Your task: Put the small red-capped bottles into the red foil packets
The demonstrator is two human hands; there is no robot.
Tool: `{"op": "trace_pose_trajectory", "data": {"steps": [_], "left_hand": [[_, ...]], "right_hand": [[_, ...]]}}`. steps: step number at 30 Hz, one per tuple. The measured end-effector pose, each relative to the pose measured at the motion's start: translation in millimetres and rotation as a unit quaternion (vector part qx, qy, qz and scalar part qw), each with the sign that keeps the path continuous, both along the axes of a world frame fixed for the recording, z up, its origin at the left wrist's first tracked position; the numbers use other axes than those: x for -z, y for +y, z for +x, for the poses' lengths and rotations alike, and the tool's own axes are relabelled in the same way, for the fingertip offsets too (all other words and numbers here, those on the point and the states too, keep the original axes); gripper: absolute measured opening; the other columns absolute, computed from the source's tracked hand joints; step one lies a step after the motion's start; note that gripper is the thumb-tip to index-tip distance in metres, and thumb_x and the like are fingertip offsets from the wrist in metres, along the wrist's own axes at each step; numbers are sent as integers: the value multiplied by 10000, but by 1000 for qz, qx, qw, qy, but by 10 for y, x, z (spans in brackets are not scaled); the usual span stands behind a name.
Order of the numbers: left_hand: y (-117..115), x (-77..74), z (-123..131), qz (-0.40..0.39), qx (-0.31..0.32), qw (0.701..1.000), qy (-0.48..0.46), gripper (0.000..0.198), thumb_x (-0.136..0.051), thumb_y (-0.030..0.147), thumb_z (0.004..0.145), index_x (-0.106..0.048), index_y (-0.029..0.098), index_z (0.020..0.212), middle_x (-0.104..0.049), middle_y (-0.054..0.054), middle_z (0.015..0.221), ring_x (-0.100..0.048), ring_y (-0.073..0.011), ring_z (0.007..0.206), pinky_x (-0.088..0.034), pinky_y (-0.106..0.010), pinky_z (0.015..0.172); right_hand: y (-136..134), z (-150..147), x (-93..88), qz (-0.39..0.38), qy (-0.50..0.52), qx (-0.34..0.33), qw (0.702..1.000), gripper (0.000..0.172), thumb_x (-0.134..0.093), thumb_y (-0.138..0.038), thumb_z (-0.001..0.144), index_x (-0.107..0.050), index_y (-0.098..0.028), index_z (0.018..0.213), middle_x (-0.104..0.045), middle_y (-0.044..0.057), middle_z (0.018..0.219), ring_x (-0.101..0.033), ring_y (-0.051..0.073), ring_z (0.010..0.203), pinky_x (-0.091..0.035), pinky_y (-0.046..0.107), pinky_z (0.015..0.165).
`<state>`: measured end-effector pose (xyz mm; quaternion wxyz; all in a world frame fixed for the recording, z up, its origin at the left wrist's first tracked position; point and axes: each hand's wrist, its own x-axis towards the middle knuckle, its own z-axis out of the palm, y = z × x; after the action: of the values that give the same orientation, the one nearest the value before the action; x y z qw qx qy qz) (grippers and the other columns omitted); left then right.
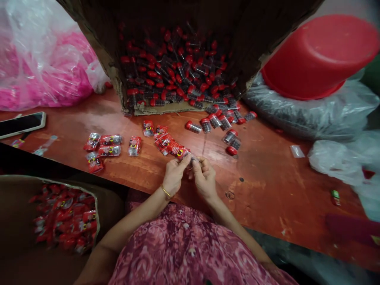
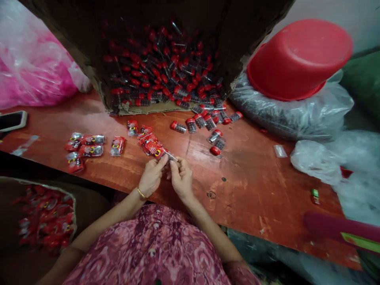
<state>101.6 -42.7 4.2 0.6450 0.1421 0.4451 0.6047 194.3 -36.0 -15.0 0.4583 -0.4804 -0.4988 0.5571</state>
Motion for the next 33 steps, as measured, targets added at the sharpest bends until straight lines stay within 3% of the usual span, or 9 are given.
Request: {"op": "trace_pose_trajectory", "data": {"steps": [4,8,14,17,20,23,26,30,33], "left_hand": [[-19,35,-79,3,-30,1000,5,393,-731,489,595,-616,119,658,-552,19,518,-460,-64,428,-349,-199,415],[-24,71,-165,-14,-31,999,0,391,-776,429,534,-652,101,706,-605,-4,583,-532,-87,527,-395,-202,489],[-39,93,-158,-12,52,999,-9,329,-717,420,606,-601,113,607,-531,25,468,-462,-78,371,-314,-213,373],[-43,63,-216,-34,20,998,-42,248,-743,330,589,-624,116,624,-567,29,497,-489,-70,404,-360,-198,404],[-90,41,-336,-86,-16,992,-86,148,-717,258,644,-655,130,686,-656,9,615,-588,-78,546,-453,-180,549],[-155,30,-526,-135,-3,988,-69,115,-644,254,744,-653,139,739,-696,-16,686,-641,-113,626,-496,-224,644],[-149,-6,-802,-186,-46,981,-5,179,-525,231,838,-616,141,713,-695,-28,645,-650,-126,580,-515,-244,629],[4,-110,-1240,-203,-176,963,14,297,-383,243,901,-580,150,699,-641,-5,532,-615,-105,492,-516,-215,566],[96,-186,-1482,-157,-276,947,-44,271,-350,200,881,-586,137,763,-663,-25,610,-629,-101,548,-536,-232,626]], "right_hand": [[0,-13,-7,2,3,-55,998,303,-578,-484,772,-516,-191,818,-536,-75,474,-465,65,356,-358,180,383],[8,20,-17,-16,12,-115,993,326,-599,-505,751,-516,-192,779,-592,-52,514,-471,63,336,-367,188,371],[57,-66,14,-45,50,-100,993,335,-645,-507,702,-526,-198,748,-606,-50,532,-475,68,341,-423,210,405],[130,-182,73,-39,38,-98,994,393,-682,-530,643,-464,-204,613,-540,-65,470,-434,67,343,-363,198,372],[204,-301,129,51,-58,-72,994,444,-685,-563,620,-432,-205,548,-472,-71,447,-400,66,380,-312,192,387],[250,-374,136,182,-211,-80,957,416,-659,-571,661,-486,-200,588,-511,-47,489,-434,78,437,-325,203,452],[295,-318,107,279,-318,-89,902,380,-554,-555,775,-542,-191,667,-572,-4,547,-503,106,502,-355,219,514],[466,147,104,276,-415,21,866,330,-404,-424,887,-594,-166,806,-637,57,676,-563,140,587,-398,240,572],[709,695,164,246,-528,125,803,315,-421,-369,856,-611,-132,938,-662,134,851,-583,220,760,-429,315,675]]}}
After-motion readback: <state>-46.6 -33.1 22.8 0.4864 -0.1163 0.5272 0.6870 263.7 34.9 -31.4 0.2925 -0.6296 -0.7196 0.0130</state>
